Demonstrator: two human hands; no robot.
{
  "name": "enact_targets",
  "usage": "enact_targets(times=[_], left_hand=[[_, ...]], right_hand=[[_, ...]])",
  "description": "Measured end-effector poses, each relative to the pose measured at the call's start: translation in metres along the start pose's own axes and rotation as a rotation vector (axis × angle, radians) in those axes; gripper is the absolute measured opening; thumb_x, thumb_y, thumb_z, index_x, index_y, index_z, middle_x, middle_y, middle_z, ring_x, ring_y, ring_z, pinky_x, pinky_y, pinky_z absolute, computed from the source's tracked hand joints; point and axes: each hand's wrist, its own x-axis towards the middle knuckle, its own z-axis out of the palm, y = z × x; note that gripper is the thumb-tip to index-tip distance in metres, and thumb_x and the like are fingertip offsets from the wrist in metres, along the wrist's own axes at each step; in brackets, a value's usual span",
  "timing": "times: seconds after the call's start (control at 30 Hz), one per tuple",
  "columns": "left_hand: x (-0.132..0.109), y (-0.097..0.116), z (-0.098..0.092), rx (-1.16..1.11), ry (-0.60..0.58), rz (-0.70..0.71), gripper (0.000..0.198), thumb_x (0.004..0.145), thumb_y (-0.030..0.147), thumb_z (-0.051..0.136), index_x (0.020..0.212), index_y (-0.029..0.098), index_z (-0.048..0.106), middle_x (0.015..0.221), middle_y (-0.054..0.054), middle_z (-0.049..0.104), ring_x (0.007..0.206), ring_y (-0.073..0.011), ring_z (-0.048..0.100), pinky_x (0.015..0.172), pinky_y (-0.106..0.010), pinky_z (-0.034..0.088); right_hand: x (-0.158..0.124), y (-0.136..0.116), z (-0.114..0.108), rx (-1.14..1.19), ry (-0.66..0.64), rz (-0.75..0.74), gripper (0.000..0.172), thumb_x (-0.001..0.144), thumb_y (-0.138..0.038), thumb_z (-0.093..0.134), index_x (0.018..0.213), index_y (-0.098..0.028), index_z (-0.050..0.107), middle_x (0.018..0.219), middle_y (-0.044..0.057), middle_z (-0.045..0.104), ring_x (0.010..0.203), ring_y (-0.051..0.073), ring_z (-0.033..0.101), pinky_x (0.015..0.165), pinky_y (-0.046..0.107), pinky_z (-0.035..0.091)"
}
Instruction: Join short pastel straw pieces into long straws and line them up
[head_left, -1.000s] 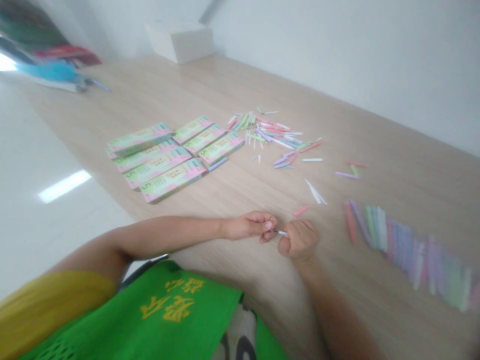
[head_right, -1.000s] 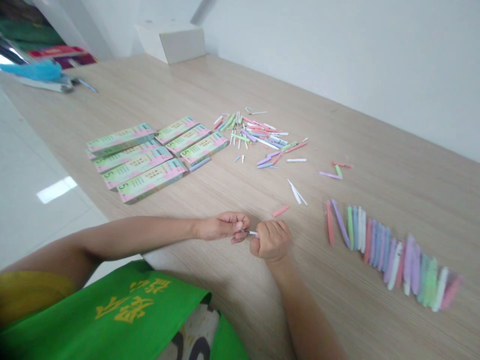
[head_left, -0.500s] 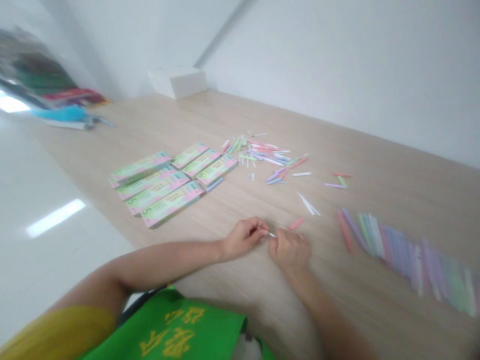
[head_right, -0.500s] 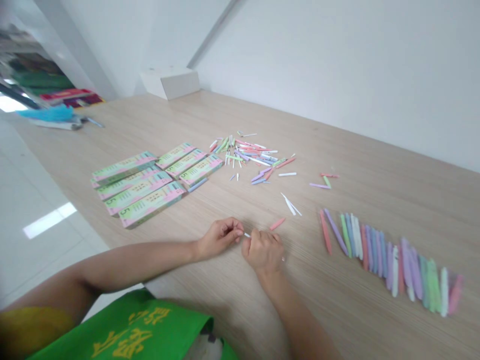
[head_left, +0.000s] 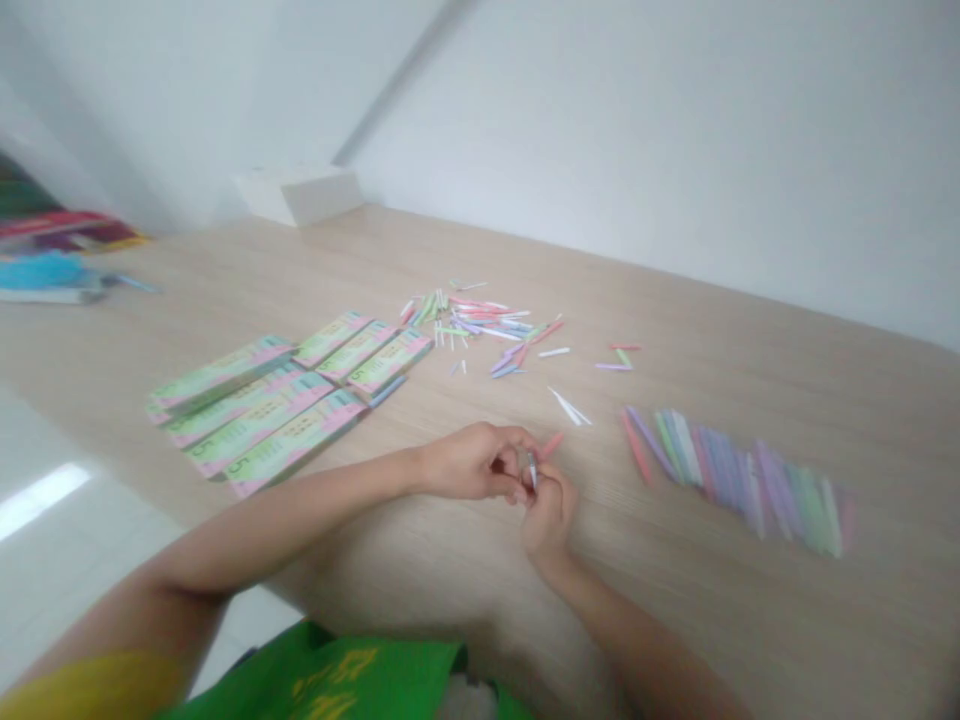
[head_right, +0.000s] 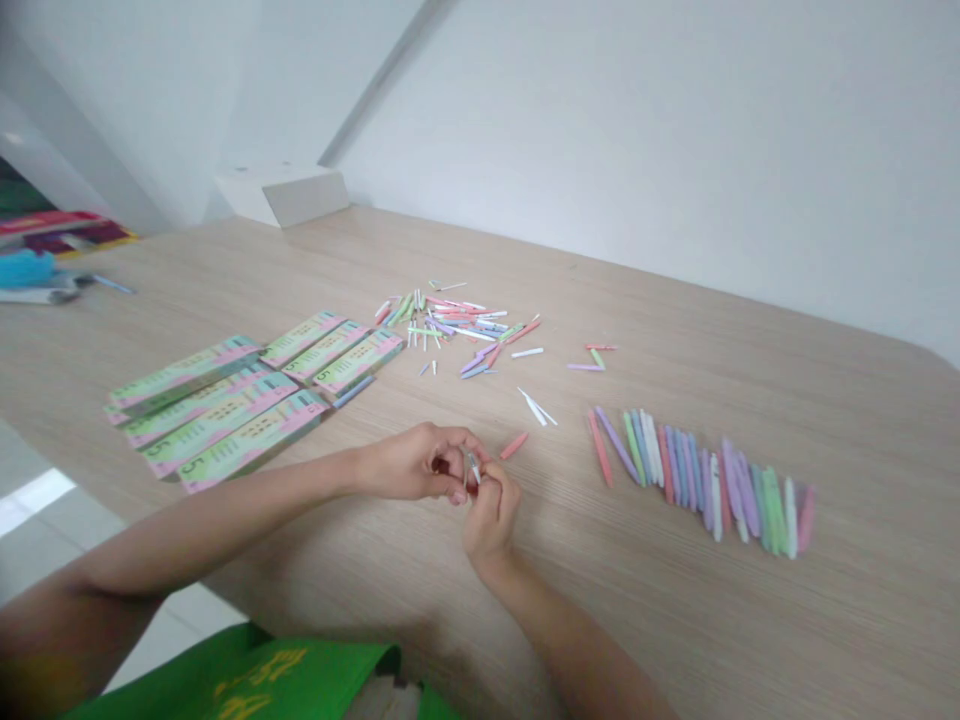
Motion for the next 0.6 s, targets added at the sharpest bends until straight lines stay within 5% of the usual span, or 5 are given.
enact_targets(times=[0.1,0.27,0.43,0.6], left_hand=[[0.01,0.006,-0.012,0.034,0.016,-0.008,0.062,0.074,0.025,0.072,0.13,0.014,0.047,0.08,-0.007,0.072,0.068,-0.0141,0.066,0.062,-0.022,0.047],[0.036,-0.027,-0.021,0.035,0.203,-0.077,0.043,0.079,0.038,0.065,0.107,0.007,0.06,0.075,-0.009,0.069,0.065,-0.0145,0.065,0.061,-0.023,0.047],[0.064,-0.052,0.01,0.44,0.381,-0.26,0.039,0.084,0.05,0.054,0.088,0.014,0.068,0.079,-0.008,0.07,0.071,-0.0175,0.063,0.066,-0.027,0.047],[0.099,-0.049,0.045,0.912,0.222,-0.175,0.038,0.083,0.047,0.056,0.091,0.011,0.067,0.095,-0.016,0.068,0.099,-0.0305,0.059,0.081,-0.039,0.046]], right_hand=[[0.001,-0.018,0.002,0.097,0.091,0.078,0.023,0.076,-0.022,0.034,0.059,-0.019,0.049,0.048,-0.005,0.034,0.044,0.01,0.032,0.043,0.023,0.023],[0.009,-0.034,-0.008,0.139,0.187,0.061,0.033,0.076,-0.023,0.033,0.078,-0.015,0.065,0.045,-0.007,0.032,0.041,0.009,0.03,0.043,0.023,0.024],[0.006,-0.043,-0.019,0.205,0.3,-0.012,0.038,0.072,-0.02,0.035,0.09,-0.013,0.068,0.044,-0.008,0.029,0.038,0.008,0.024,0.042,0.023,0.024],[-0.004,-0.058,-0.028,0.258,0.369,-0.037,0.038,0.067,-0.017,0.036,0.091,-0.013,0.066,0.042,-0.01,0.025,0.038,0.008,0.022,0.042,0.022,0.024]])
